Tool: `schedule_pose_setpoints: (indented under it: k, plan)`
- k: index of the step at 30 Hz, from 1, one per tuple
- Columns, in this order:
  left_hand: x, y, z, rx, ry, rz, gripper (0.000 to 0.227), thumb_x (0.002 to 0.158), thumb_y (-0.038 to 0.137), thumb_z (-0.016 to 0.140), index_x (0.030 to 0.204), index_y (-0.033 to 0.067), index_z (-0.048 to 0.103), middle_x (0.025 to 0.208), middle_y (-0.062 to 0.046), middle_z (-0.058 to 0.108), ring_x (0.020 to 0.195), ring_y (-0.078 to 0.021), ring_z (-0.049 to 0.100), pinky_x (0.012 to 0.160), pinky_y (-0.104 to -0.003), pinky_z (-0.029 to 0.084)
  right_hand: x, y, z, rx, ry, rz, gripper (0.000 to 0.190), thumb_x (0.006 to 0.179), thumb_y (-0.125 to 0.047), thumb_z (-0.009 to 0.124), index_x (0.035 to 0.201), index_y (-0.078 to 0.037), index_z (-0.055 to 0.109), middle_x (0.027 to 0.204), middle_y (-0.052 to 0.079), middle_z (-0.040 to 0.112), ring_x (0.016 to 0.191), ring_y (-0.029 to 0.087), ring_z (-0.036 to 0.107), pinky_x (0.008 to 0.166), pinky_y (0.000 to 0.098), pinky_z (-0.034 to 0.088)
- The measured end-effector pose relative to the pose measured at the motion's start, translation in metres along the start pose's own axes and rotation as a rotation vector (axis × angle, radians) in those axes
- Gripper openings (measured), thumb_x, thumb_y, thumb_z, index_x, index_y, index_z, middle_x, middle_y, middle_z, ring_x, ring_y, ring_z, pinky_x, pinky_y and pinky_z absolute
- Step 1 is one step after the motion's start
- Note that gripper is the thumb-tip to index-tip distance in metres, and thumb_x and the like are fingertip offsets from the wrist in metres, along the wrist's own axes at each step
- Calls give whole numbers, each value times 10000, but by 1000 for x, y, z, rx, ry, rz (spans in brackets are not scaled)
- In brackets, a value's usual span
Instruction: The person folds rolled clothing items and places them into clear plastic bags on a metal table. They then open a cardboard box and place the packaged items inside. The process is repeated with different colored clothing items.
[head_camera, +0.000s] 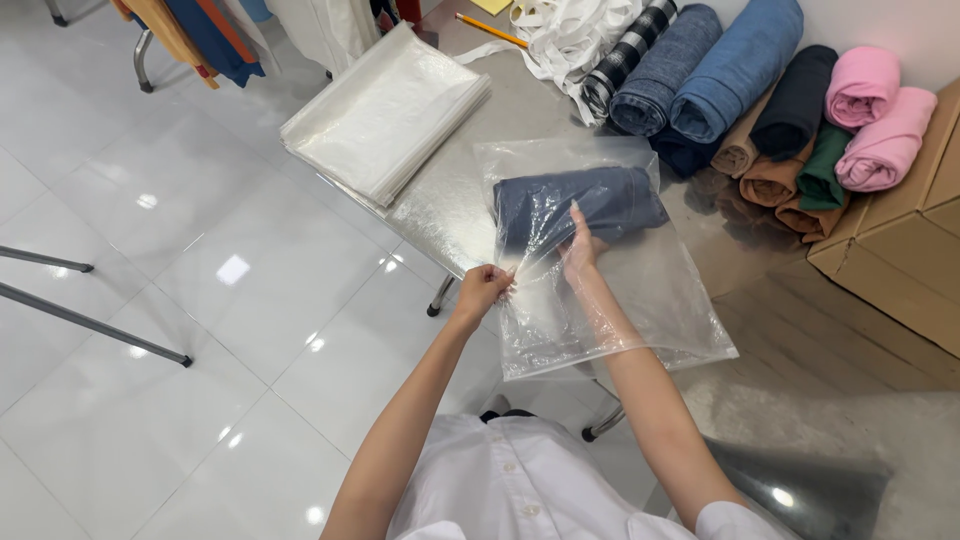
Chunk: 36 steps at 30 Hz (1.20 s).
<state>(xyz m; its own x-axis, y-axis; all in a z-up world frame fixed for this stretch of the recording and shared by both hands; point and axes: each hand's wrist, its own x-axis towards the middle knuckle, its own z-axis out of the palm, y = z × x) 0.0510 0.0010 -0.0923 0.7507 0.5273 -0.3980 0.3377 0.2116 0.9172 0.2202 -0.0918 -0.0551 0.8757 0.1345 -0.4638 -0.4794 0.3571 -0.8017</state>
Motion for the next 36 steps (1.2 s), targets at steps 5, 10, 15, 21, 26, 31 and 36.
schedule_pose_setpoints:
  k: [5, 10, 15, 21, 26, 31, 36]
  plan:
    - [-8, 10, -6, -66, -24, -29, 210, 864, 215, 793, 873, 16, 724, 641, -38, 650, 590, -106, 613, 518, -211, 517, -3, -24, 29, -57, 1, 53, 990, 754, -394, 924, 1443, -76, 288, 1523, 229, 375, 1383, 442, 416, 1137, 556, 412]
    - [-10, 19, -9, -99, -38, -57, 252, 873, 267, 785, 872, 25, 715, 657, -19, 637, 612, -89, 605, 541, -193, 523, 34, -24, 45, -128, -135, 102, 1022, 761, -500, 854, 1550, -128, 322, 1647, 162, 184, 1514, 411, 187, 1245, 527, 251]
    - [-7, 30, -12, -115, -36, -77, 256, 880, 286, 799, 863, 42, 723, 661, -12, 624, 606, -90, 597, 510, -183, 506, 70, -18, 61, -236, -190, 120, 722, 818, -599, 729, 1443, -279, 557, 1600, 118, 312, 1493, 407, 244, 1236, 466, 263]
    - [-14, 46, -7, -123, 0, -98, 257, 878, 280, 799, 855, 41, 706, 647, -17, 613, 589, -87, 592, 478, -183, 484, 84, -28, 96, -242, 22, 168, 1188, 635, -608, 893, 1532, -83, 318, 1584, 214, 274, 1447, 438, 324, 1156, 467, 410]
    - [-20, 60, -10, -73, 4, -113, 267, 885, 306, 790, 867, 50, 717, 652, -19, 628, 577, -97, 593, 464, -201, 505, 89, -37, 84, -182, -22, 150, 1146, 642, -505, 979, 1467, -40, 334, 1499, 278, 372, 1335, 504, 470, 1089, 534, 454]
    - [-10, 43, -10, -55, 59, -119, 291, 915, 325, 756, 915, 34, 732, 699, -55, 655, 619, -128, 624, 484, -240, 547, 67, -32, 35, -144, -315, 219, 1000, 909, -625, 742, 1602, -135, 214, 1626, 241, 247, 1523, 390, 226, 1285, 450, 182]
    - [-12, 26, -2, -120, 43, -179, 395, 926, 430, 742, 966, 39, 697, 724, -48, 635, 668, -134, 639, 540, -235, 541, -7, -48, -41, -462, -531, 89, 642, 1066, -371, 517, 1599, -150, 235, 1577, 206, 361, 1510, 330, 273, 1271, 423, 201]
